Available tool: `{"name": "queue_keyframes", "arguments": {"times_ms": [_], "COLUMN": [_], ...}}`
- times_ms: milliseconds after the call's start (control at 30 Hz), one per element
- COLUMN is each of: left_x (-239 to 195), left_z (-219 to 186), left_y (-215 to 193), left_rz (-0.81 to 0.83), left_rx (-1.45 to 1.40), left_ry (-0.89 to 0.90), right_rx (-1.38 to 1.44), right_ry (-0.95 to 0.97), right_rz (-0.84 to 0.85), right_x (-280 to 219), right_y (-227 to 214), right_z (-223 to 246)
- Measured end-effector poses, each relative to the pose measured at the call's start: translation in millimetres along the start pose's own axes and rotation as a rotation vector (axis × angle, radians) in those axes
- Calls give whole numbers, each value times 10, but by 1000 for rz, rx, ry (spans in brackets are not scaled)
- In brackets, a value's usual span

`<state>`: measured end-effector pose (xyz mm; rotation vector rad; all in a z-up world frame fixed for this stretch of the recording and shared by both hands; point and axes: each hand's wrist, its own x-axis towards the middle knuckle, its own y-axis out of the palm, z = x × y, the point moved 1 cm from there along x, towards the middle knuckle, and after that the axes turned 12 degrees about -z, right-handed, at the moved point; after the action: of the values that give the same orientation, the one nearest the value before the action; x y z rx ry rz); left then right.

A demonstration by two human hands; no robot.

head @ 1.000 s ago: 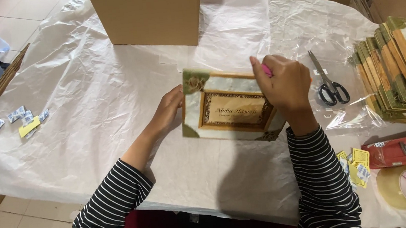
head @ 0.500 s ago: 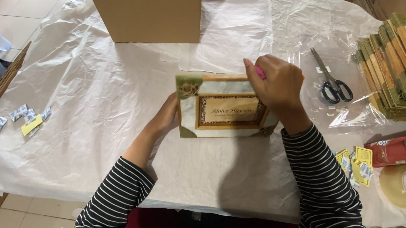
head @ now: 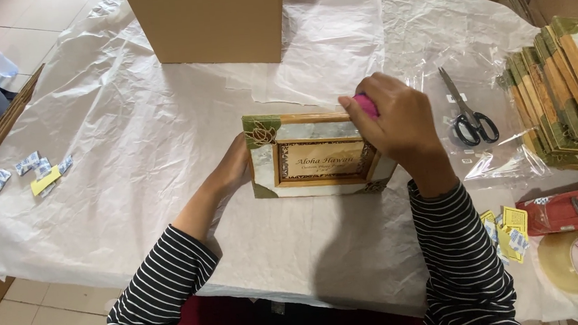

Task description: A person is meticulously cleaning a picture frame using a small cloth, wiping both the front and back surfaces.

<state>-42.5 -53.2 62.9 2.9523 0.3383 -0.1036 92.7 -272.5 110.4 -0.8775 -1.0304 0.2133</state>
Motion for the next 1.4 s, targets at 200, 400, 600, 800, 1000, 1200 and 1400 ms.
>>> {"name": "queue_keyframes", "arguments": {"times_ms": [200, 400, 600, 800, 1000, 1200, 1400], "left_x": [-157, -31, 223, 445, 621, 563, 376], "left_z": [-179, -79, 290, 623, 857, 818, 642], "left_y": [114, 88, -76, -179, -333, -385, -331], "left_rz": [-56, -134, -46, 20, 123, 137, 97], "left_rx": [16, -42, -148, -301, -182, -136, -49], "left_ry": [-45, -139, -103, -82, -21, 10, 31], "right_rx": [43, -96, -134, -100, -128, -150, -101], "right_ry": [-41, -100, -232, -207, -133, -73, -40], "right_rz": [-69, 117, -15, 12, -8, 70, -108], "right_x": [-49, 19, -66, -59, -53, -13, -138], "right_y": [-24, 0, 106, 63, 83, 66, 37], "right_z": [-147, 79, -58, -49, -38, -20, -281]}}
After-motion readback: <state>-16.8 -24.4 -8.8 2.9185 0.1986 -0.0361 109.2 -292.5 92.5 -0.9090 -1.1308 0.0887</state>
